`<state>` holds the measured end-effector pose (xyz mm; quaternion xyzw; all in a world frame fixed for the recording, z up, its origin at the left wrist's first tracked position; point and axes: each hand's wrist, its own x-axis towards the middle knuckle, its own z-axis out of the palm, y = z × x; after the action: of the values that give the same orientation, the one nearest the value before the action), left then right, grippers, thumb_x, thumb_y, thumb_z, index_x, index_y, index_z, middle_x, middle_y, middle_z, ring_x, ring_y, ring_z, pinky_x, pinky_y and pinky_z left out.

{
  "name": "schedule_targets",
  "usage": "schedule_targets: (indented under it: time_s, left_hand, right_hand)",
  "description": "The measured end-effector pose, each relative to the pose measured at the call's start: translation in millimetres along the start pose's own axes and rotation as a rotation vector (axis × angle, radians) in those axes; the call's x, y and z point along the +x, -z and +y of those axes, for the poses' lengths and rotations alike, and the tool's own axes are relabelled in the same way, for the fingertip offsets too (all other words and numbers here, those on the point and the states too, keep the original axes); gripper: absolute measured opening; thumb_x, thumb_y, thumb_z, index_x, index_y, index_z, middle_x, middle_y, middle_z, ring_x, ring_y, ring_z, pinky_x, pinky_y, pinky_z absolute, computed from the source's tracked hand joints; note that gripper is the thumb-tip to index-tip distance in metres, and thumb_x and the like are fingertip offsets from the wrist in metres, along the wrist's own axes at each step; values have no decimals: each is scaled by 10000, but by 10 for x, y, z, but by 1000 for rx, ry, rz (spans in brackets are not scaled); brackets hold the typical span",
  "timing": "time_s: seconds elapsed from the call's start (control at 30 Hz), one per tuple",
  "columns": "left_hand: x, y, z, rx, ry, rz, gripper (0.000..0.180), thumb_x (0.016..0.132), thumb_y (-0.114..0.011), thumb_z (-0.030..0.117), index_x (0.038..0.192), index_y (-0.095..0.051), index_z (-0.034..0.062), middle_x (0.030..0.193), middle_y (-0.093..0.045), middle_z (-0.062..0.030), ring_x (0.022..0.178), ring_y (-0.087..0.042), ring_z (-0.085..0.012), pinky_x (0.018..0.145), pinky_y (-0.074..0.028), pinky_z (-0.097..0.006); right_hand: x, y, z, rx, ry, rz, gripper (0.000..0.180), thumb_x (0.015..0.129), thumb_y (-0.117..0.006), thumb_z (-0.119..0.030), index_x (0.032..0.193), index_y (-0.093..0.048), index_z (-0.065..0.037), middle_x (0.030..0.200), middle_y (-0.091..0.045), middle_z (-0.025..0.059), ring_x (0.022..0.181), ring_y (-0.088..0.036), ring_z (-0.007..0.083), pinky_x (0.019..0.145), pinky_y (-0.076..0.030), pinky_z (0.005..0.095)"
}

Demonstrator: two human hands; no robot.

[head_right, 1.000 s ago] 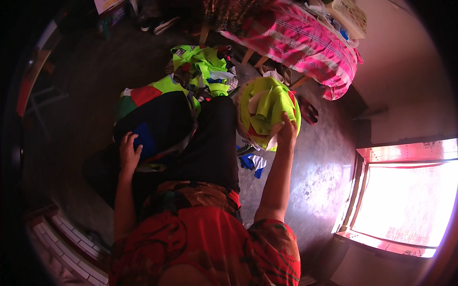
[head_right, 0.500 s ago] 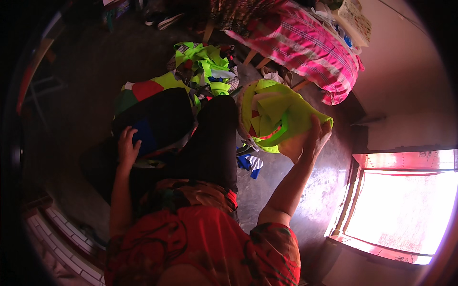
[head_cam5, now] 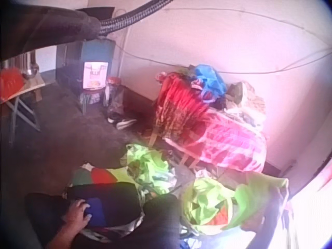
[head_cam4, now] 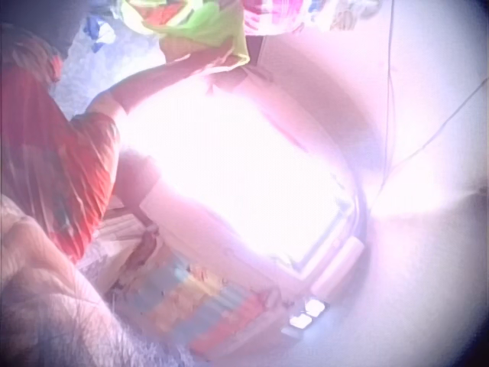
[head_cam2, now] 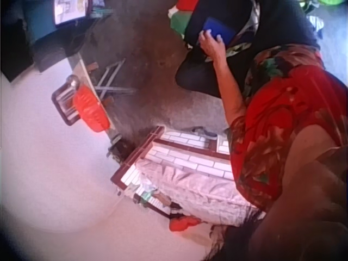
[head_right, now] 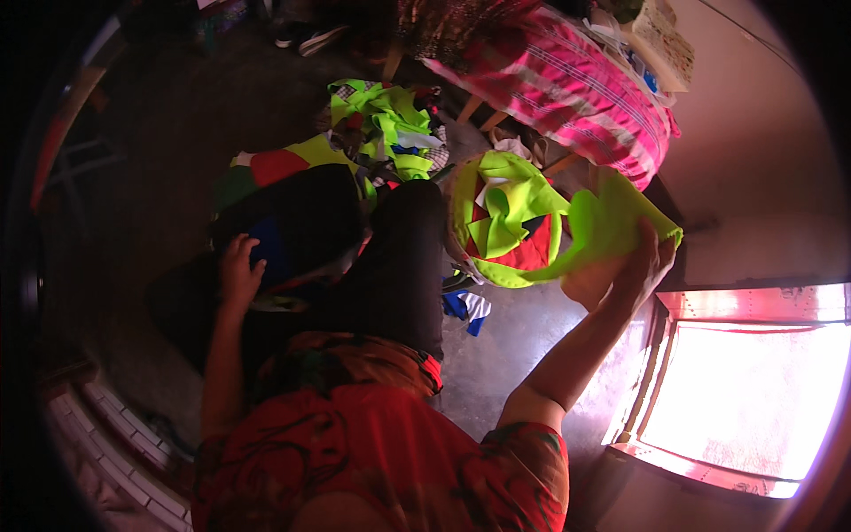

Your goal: The person sits on the floor and sorts through a pile of colorful fabric pieces, picking up individual pieces, unfolding them, and placing them into a growing stack on their lap. The person handles green, blue, red, white, and black fabric pieces one at a time.

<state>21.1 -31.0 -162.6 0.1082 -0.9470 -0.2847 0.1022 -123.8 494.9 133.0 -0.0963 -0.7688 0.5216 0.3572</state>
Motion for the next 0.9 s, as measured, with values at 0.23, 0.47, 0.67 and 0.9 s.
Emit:
schedule_targets:
  time_s: [0.23, 0.47, 0.67, 0.9]
  left_hand:
    - [-15, -13, 16, 35, -31, 57, 459, 693, -741, 63, 1113, -555, 80, 1274, -497, -171, 1164, -493, -369, 958, -423, -431]
    - [-20, 166, 210, -32, -121, 253, 406, 715, -732, 89, 1091, -580, 64, 1227, -526, -179, 1138, -510, -357, 944, -416, -437]
    - [103, 93, 685, -1098, 218, -143, 396, 872, -662, 221, 1200, -536, 39, 1174, -569, -76, 1081, -531, -179, 909, -422, -306]
    - [110, -27, 1227, -889, 194, 251, 562, 851, -686, 181, 1304, -377, 55, 1196, -519, -138, 1069, -522, -204, 919, -421, -340]
  right_hand:
    - [-443, -596, 157, 385, -121, -313, 344, 895, -566, -178, 1176, -562, 20, 1066, -618, 116, 944, -585, 193, 856, -460, 315]
    - [-1526, -1558, 271, 778, -580, -617, 374, 835, -621, -165, 1166, -532, -15, 1088, -616, 86, 957, -594, 193, 896, -465, 328]
    - [-2034, -1949, 161, 1234, -852, -1010, 412, 814, -673, -88, 1185, -518, 1, 1097, -626, 143, 982, -628, 247, 889, -507, 368]
    - [-2183, -2139, 561, 1142, -856, -1080, 464, 839, -690, -156, 1236, -494, -19, 1165, -600, 126, 1029, -607, 238, 906, -494, 372]
